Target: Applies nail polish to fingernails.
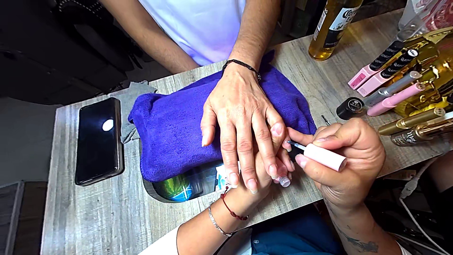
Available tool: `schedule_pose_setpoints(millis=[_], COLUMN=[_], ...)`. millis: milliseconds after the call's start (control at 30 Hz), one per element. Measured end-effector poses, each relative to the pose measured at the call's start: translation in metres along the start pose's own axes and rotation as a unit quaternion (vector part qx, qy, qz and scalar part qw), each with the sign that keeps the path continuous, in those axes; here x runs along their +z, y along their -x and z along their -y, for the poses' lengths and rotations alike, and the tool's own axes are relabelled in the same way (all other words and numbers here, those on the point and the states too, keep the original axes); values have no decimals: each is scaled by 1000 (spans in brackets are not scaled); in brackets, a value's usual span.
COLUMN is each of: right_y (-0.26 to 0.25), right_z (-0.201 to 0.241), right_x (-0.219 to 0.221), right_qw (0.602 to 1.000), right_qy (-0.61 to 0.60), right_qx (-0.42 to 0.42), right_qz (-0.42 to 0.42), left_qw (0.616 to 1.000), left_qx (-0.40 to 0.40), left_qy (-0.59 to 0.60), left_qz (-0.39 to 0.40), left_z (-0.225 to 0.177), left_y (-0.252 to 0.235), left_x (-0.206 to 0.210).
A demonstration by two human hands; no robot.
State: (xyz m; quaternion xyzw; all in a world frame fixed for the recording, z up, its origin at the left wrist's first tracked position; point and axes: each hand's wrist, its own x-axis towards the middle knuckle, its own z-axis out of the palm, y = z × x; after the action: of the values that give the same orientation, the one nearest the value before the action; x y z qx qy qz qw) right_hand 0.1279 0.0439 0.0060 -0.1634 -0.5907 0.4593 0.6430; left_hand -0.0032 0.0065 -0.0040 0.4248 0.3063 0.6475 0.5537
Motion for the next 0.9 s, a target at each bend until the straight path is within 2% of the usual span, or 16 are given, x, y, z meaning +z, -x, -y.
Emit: schedule_pose_setpoints(millis=[233,767,900], right_y=[1,5,5], right_z=[1,0,-1], right_x=[-1,-5,-4], right_qw=[1000,998,999], right_qy=[24,46,-29], right_qx=[3,-30,-8], right_qz=[7,41,17], left_qw=[1000,999,999], left_qx=[-2,-2,-4], left_qy=[-25,28,22], left_qz=[-16,27,26], left_z=[-2,0,0], left_y=[0,-1,-1], left_x=[1,-2,-2])
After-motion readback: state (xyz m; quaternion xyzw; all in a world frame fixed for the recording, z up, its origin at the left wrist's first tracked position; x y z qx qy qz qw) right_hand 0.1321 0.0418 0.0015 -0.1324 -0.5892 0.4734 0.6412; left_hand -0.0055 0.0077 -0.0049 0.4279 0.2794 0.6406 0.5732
